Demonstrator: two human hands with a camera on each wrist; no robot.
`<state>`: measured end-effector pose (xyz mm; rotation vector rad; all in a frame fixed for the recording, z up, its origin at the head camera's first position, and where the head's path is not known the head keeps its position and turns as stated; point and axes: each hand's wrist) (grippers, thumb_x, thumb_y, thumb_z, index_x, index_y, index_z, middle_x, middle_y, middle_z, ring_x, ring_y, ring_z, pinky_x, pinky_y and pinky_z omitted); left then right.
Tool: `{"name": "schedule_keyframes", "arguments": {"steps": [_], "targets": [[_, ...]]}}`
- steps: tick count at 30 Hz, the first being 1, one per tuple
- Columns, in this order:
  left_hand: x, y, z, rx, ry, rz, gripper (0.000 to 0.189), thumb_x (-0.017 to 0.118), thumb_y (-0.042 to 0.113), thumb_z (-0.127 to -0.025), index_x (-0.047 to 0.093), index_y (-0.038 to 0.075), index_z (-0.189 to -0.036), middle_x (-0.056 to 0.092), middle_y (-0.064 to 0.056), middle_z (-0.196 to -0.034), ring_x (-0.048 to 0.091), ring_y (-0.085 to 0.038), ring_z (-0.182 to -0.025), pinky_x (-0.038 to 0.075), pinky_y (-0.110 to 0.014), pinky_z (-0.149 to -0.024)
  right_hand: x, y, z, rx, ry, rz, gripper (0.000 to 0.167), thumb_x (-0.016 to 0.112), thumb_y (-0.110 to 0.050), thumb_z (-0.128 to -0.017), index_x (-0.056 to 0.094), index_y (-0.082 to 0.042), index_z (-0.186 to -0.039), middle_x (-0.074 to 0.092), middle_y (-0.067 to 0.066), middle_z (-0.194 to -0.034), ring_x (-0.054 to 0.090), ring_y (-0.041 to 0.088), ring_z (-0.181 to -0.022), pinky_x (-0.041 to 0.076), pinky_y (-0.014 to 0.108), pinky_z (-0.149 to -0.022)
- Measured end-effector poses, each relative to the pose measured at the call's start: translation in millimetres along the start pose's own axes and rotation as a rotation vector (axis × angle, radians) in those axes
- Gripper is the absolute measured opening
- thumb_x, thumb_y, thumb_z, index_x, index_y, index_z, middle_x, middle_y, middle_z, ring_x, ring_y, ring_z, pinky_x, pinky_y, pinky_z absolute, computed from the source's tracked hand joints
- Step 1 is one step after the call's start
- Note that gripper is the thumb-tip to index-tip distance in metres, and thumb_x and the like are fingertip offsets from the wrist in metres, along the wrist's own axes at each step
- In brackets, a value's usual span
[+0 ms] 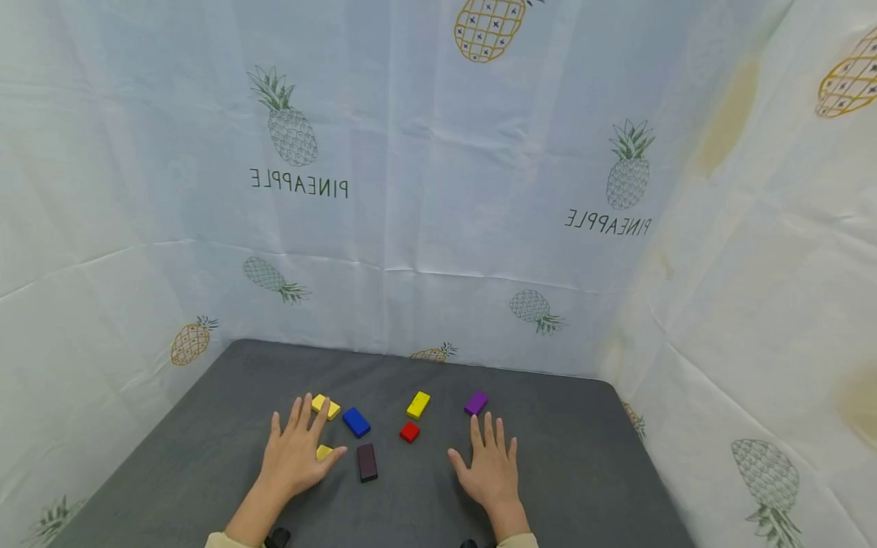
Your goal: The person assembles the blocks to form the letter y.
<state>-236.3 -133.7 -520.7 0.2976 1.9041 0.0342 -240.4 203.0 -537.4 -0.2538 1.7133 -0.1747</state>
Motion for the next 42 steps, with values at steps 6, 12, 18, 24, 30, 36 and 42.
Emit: {"name": "schedule_keyframes", "arguments": {"steps": [6, 12, 18, 24, 30, 36, 42], "targets": [[3.7, 0.0, 5.3, 0.005, -0.018, 0.007, 0.089, 0.061, 0.062, -0.080, 0.033, 0.012, -0.149, 0.027, -0.026, -0.151, 0.026, -0.043, -0.140, 0.016, -0.070, -0.108, 0.6, 2.5, 5.4, -0.007, -0.006, -0.001, 0.077, 0.051, -0.057, -0.090, 0.034, -0.010, -0.148, 0.026, 0.018, -0.155, 0.017, 0.041, -0.143, 0.013, 0.068, -0.110], [8.6, -0.1, 10.9, 0.010, -0.022, 0.024, 0.087, 0.063, 0.060, -0.080, 0.036, 0.011, -0.147, 0.029, -0.026, -0.151, 0.027, -0.043, -0.139, 0.019, -0.069, -0.107, 4.7, 3.3, 5.7, -0.019, -0.016, -0.009, 0.076, 0.050, -0.057, -0.090, 0.035, -0.009, -0.147, 0.027, 0.017, -0.154, 0.019, 0.040, -0.143, 0.016, 0.066, -0.110], [9.7, 5.4, 5.2, 0.061, 0.003, 0.045, 0.087, 0.063, 0.058, -0.081, 0.036, 0.007, -0.147, 0.030, -0.026, -0.150, 0.030, -0.041, -0.139, 0.023, -0.066, -0.107, 6.9, 1.7, 1.6, -0.054, 0.017, -0.107, 0.076, 0.054, -0.052, -0.091, 0.037, 0.000, -0.144, 0.034, 0.020, -0.150, 0.028, 0.039, -0.140, 0.027, 0.059, -0.110], [11.4, 14.0, 1.3, 0.117, -0.057, 0.125, 0.084, 0.065, 0.049, -0.084, 0.036, -0.002, -0.144, 0.032, -0.026, -0.149, 0.031, -0.040, -0.138, 0.029, -0.062, -0.107, 9.9, -2.7, 0.8, -0.021, -0.009, -0.240, 0.072, 0.057, -0.045, -0.091, 0.040, 0.003, -0.141, 0.040, 0.023, -0.145, 0.036, 0.040, -0.136, 0.033, 0.056, -0.108], [14.9, 24.9, -5.3, 0.134, -0.133, 0.266, 0.076, 0.065, 0.036, -0.088, 0.035, -0.005, -0.143, 0.033, -0.023, -0.149, 0.032, -0.037, -0.139, 0.032, -0.054, -0.110, 14.9, -3.7, -4.5, -0.024, 0.008, -0.372, 0.067, 0.059, -0.042, -0.091, 0.044, 0.004, -0.138, 0.047, 0.025, -0.138, 0.044, 0.042, -0.128, 0.036, 0.055, -0.105], [22.0, 39.1, -17.9, 0.175, -0.132, 0.419, 0.068, 0.066, 0.029, -0.089, 0.038, -0.003, -0.143, 0.040, -0.020, -0.147, 0.041, -0.035, -0.134, 0.041, -0.050, -0.104, 16.7, -2.1, -12.6, -0.078, 0.041, -0.465, 0.063, 0.060, -0.041, -0.091, 0.048, 0.001, -0.136, 0.051, 0.023, -0.136, 0.048, 0.041, -0.126, 0.039, 0.056, -0.103], [29.7, 52.6, -29.4, 0.236, -0.239, 0.559, 0.062, 0.064, 0.026, -0.091, 0.042, -0.004, -0.140, 0.046, -0.020, -0.142, 0.048, -0.035, -0.128, 0.043, -0.049, -0.102, 19.3, -3.2, -18.0, -0.091, 0.008, -0.530, 0.063, 0.062, -0.041, -0.089, 0.048, -0.003, -0.137, 0.051, 0.020, -0.137, 0.047, 0.040, -0.127, 0.038, 0.057, -0.103]]}}
Point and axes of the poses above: each hand's wrist, its own z-axis away from the middle knuckle, its own x-axis out of the palm, y = z × x
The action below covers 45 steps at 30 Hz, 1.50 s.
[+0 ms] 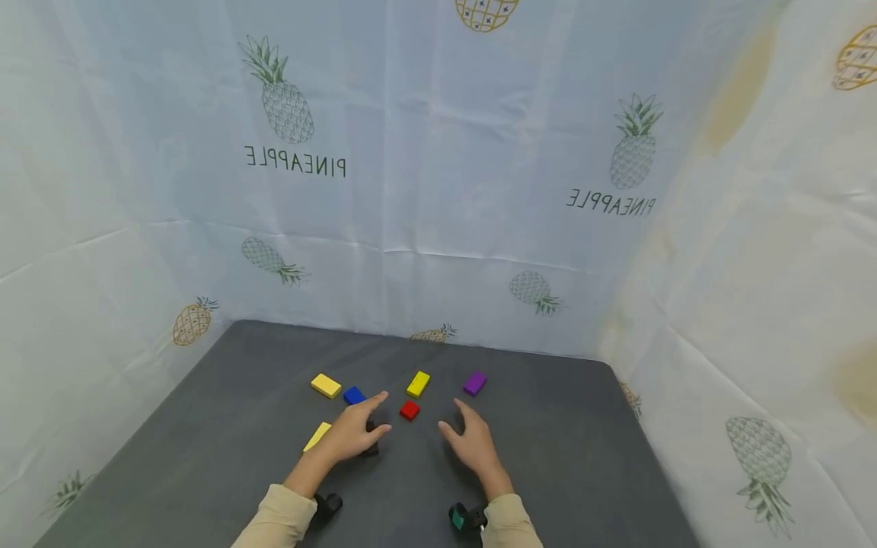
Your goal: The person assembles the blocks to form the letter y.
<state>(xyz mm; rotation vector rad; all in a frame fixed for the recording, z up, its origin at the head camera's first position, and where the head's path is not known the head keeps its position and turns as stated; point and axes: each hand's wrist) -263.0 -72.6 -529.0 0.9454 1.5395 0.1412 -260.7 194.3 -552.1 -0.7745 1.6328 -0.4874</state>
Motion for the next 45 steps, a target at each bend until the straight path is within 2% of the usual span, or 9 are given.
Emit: {"name": "schedule_keyframes", "arguments": {"steps": [6, 9, 16, 25, 31, 34, 39, 45], "targets": [[9.3, 2.3, -18.4, -0.005, -0.066, 0.079, 0.059, 0.063, 0.027, -0.092, 0.044, -0.004, -0.138, 0.049, -0.020, -0.140, 0.049, -0.036, -0.127, 0.043, -0.050, -0.102, 8.9, 0.7, -13.6, 0.007, -0.006, -0.065, 0.060, 0.065, -0.037, -0.089, 0.049, -0.003, -0.136, 0.052, 0.020, -0.136, 0.047, 0.039, -0.127, 0.037, 0.057, -0.103], [15.2, 2.0, -25.9, -0.035, -0.063, 0.089, 0.058, 0.065, 0.026, -0.091, 0.046, -0.004, -0.137, 0.051, -0.020, -0.138, 0.050, -0.036, -0.126, 0.043, -0.050, -0.101, 14.5, 0.7, -19.4, 0.030, -0.006, -0.097, 0.060, 0.066, -0.035, -0.088, 0.050, -0.003, -0.136, 0.052, 0.019, -0.136, 0.048, 0.038, -0.127, 0.037, 0.057, -0.104], [26.0, 1.4, -36.5, -0.107, -0.067, 0.142, 0.056, 0.067, 0.023, -0.088, 0.050, -0.005, -0.133, 0.053, -0.023, -0.133, 0.052, -0.040, -0.122, 0.043, -0.054, -0.099, 29.2, 5.8, -31.8, 0.014, -0.017, -0.141, 0.058, 0.066, -0.031, -0.089, 0.049, 0.001, -0.134, 0.053, 0.022, -0.134, 0.049, 0.039, -0.125, 0.040, 0.054, -0.103], [35.7, -3.5, -51.0, -0.135, -0.053, 0.138, 0.052, 0.069, 0.022, -0.087, 0.054, -0.004, -0.129, 0.058, -0.023, -0.126, 0.057, -0.038, -0.113, 0.048, -0.051, -0.092, 41.2, 6.3, -53.9, -0.004, -0.039, -0.177, 0.059, 0.066, -0.031, -0.089, 0.048, -0.001, -0.136, 0.052, 0.022, -0.135, 0.048, 0.038, -0.127, 0.040, 0.052, -0.104], [41.5, -7.3, -56.0, -0.118, -0.068, 0.136, 0.048, 0.069, 0.021, -0.087, 0.057, -0.001, -0.128, 0.060, -0.019, -0.125, 0.058, -0.035, -0.112, 0.048, -0.049, -0.092, 43.8, 8.9, -66.5, -0.016, -0.047, -0.174, 0.059, 0.067, -0.030, -0.089, 0.048, -0.001, -0.137, 0.052, 0.021, -0.136, 0.047, 0.038, -0.127, 0.038, 0.055, -0.104], [42.8, -8.1, -56.1, -0.130, -0.082, 0.137, 0.048, 0.068, 0.021, -0.087, 0.057, 0.000, -0.128, 0.059, -0.018, -0.127, 0.057, -0.034, -0.114, 0.048, -0.049, -0.093, 44.9, 10.1, -72.0, -0.032, -0.057, -0.168, 0.060, 0.068, -0.030, -0.088, 0.048, 0.000, -0.136, 0.052, 0.022, -0.135, 0.047, 0.039, -0.127, 0.037, 0.056, -0.105], [42.3, -8.3, -57.2, -0.134, -0.103, 0.150, 0.047, 0.068, 0.020, -0.087, 0.058, 0.000, -0.128, 0.059, -0.018, -0.128, 0.055, -0.036, -0.117, 0.046, -0.051, -0.096, 46.8, 12.6, -80.6, -0.054, -0.077, -0.148, 0.062, 0.068, -0.031, -0.088, 0.046, 0.000, -0.138, 0.050, 0.022, -0.138, 0.045, 0.040, -0.129, 0.035, 0.057, -0.105], [40.7, -10.9, -58.7, -0.133, -0.118, 0.153, 0.046, 0.069, 0.018, -0.086, 0.058, 0.001, -0.128, 0.059, -0.017, -0.128, 0.056, -0.034, -0.117, 0.046, -0.049, -0.096, 51.0, 12.3, -90.1, -0.042, -0.113, -0.117, 0.065, 0.069, -0.032, -0.087, 0.045, -0.003, -0.140, 0.047, 0.020, -0.141, 0.043, 0.040, -0.130, 0.034, 0.058, -0.106]]}}
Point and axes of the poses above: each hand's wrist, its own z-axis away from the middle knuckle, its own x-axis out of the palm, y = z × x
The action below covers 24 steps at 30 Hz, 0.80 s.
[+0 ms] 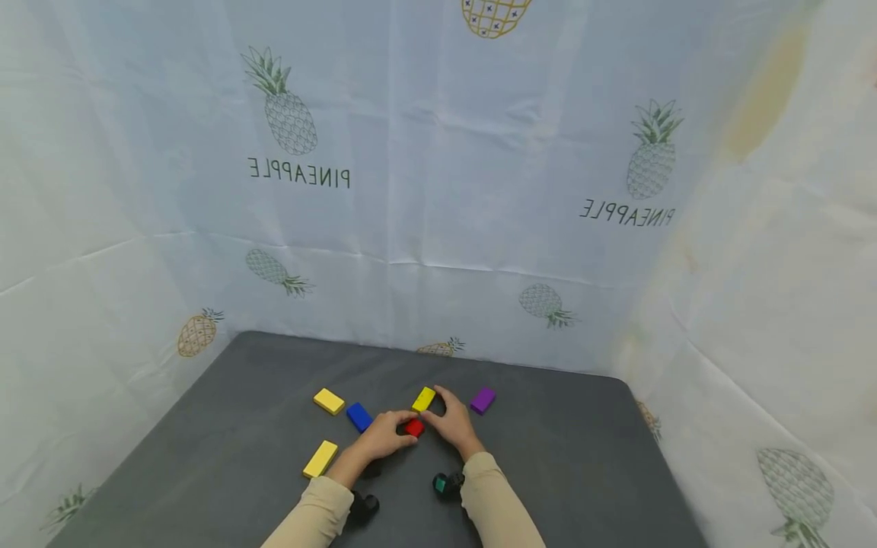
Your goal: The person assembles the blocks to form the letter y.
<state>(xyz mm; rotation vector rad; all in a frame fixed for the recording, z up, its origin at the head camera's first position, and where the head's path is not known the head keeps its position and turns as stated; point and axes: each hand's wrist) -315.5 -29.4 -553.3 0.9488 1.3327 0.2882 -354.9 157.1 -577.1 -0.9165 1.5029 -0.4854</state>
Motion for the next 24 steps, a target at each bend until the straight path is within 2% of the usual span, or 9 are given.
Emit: {"name": "schedule_keyframes", "arguments": {"steps": [6, 18, 24], "targets": [[1.6, -1.4, -4.2, 0.015, 0.016, -0.028, 0.045, 0.072, 0.017, -0.084, 0.060, 0.002, -0.125, 0.062, -0.015, -0.124, 0.058, -0.031, -0.114, 0.048, -0.045, -0.094, 1.1, 1.1, -5.0, -0.014, -0.017, 0.038, 0.065, 0.070, -0.033, -0.086, 0.046, -0.002, -0.139, 0.048, 0.021, -0.139, 0.044, 0.040, -0.129, 0.034, 0.058, -0.106], [0.8, 4.6, -5.7, -0.044, 0.068, -0.035, 0.042, 0.073, 0.017, -0.083, 0.063, 0.002, -0.122, 0.064, -0.015, -0.121, 0.060, -0.031, -0.108, 0.049, -0.046, -0.091, -0.1, 1.4, -13.0, -0.045, -0.038, 0.063, 0.065, 0.068, -0.033, -0.087, 0.046, -0.002, -0.139, 0.048, 0.021, -0.140, 0.043, 0.041, -0.129, 0.034, 0.058, -0.106], [3.3, 4.6, -5.4, -0.051, 0.058, -0.040, 0.043, 0.074, 0.016, -0.082, 0.064, 0.002, -0.122, 0.064, -0.015, -0.121, 0.059, -0.031, -0.109, 0.048, -0.046, -0.093, 2.0, 2.0, -11.5, -0.037, -0.036, 0.082, 0.064, 0.068, -0.032, -0.087, 0.047, -0.001, -0.139, 0.049, 0.021, -0.139, 0.044, 0.040, -0.129, 0.034, 0.056, -0.107]]}}
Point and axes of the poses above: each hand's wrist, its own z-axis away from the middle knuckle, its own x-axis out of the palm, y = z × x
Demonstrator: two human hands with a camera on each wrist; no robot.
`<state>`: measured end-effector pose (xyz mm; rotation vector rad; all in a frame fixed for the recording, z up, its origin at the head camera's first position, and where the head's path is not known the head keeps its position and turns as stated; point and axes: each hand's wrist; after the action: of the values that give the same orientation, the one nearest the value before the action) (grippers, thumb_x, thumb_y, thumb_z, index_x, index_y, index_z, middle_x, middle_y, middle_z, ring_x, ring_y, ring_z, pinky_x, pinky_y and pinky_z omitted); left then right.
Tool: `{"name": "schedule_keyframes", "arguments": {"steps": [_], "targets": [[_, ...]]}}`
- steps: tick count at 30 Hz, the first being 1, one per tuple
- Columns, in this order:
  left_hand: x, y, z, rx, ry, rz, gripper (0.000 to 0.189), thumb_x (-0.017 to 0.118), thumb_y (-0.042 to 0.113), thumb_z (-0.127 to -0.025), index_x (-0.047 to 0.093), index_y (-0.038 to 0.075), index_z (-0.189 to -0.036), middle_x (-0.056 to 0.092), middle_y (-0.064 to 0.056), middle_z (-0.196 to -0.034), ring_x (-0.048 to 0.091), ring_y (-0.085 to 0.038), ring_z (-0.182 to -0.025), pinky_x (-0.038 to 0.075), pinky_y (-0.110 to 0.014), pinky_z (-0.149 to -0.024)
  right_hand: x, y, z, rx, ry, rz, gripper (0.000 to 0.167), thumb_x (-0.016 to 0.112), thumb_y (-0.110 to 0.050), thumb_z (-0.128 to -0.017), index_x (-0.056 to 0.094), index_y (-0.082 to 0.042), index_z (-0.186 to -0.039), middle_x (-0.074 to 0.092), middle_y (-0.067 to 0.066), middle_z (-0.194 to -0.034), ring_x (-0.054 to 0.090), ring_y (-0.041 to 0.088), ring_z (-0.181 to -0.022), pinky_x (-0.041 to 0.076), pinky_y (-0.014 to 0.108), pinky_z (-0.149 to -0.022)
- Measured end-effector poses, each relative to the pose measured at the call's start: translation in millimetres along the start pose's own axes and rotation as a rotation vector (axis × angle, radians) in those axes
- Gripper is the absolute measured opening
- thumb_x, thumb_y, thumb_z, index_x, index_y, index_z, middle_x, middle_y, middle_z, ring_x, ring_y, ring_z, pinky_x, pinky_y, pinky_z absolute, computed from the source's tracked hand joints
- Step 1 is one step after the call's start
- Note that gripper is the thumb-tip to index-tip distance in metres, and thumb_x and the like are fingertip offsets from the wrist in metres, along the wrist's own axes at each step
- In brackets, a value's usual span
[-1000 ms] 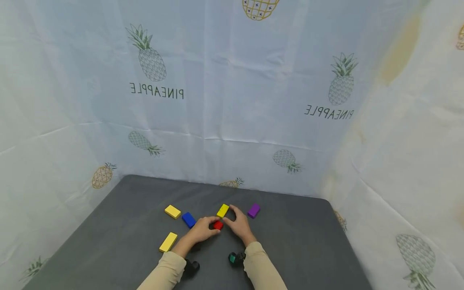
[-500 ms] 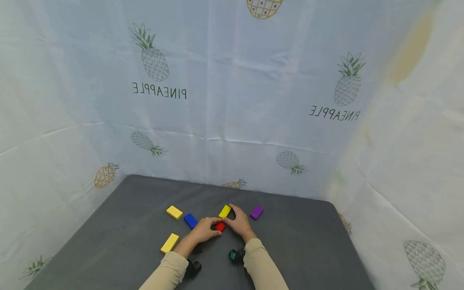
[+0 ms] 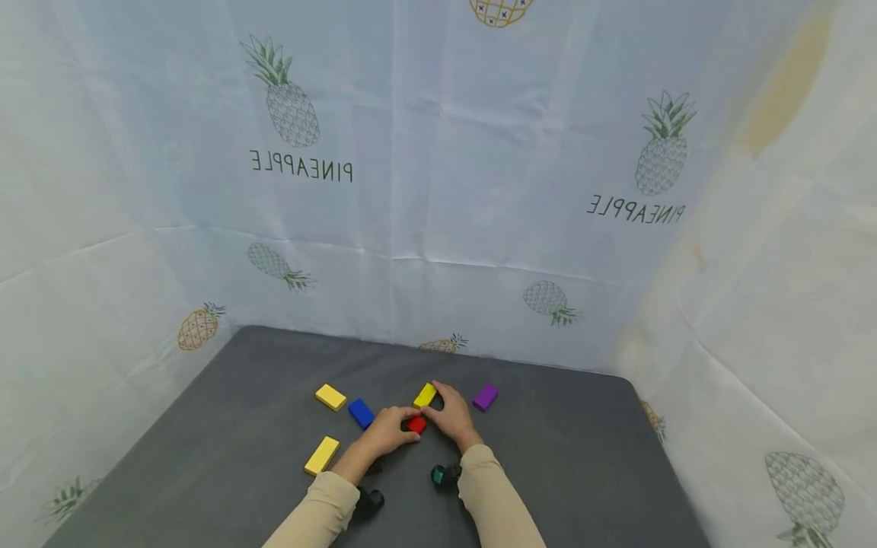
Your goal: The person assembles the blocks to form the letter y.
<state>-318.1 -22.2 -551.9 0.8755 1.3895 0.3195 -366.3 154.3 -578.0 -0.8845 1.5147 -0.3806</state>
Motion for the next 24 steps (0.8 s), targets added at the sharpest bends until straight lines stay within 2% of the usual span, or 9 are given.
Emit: {"name": "schedule_keyframes", "arguments": {"steps": [6, 17, 24], "targets": [[1.0, -0.2, 1.4, -0.014, -0.002, -0.016, 0.043, 0.076, 0.015, -0.080, 0.065, 0.004, -0.120, 0.064, -0.014, -0.120, 0.059, -0.032, -0.108, 0.048, -0.046, -0.091, 1.5, 0.1, 0.7, -0.005, 0.018, 0.004, 0.064, 0.069, -0.033, -0.086, 0.048, -0.001, -0.137, 0.051, 0.021, -0.137, 0.046, 0.039, -0.127, 0.035, 0.056, -0.106], [-1.0, 4.3, 3.8, 0.006, 0.024, -0.027, 0.040, 0.077, 0.017, -0.079, 0.066, 0.004, -0.115, 0.066, -0.013, -0.115, 0.060, -0.029, -0.101, 0.049, -0.044, -0.086, 5.5, -1.4, 4.4, 0.011, 0.066, 0.019, 0.062, 0.069, -0.031, -0.086, 0.050, -0.002, -0.137, 0.052, 0.019, -0.136, 0.047, 0.038, -0.127, 0.037, 0.055, -0.105], [0.4, -1.0, 1.0, 0.017, 0.050, 0.016, 0.038, 0.077, 0.014, -0.078, 0.067, 0.004, -0.114, 0.067, -0.013, -0.113, 0.061, -0.028, -0.101, 0.050, -0.042, -0.084, 5.0, -2.3, 7.5, -0.003, 0.100, 0.001, 0.061, 0.071, -0.025, -0.085, 0.049, 0.000, -0.136, 0.052, 0.021, -0.134, 0.049, 0.038, -0.125, 0.038, 0.055, -0.103]]}}
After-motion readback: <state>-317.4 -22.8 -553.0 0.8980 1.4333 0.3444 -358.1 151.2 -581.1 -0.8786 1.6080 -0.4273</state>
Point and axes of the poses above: each hand's wrist, its own z-axis away from the middle knuckle, its own x-axis out of the palm, y = z × x
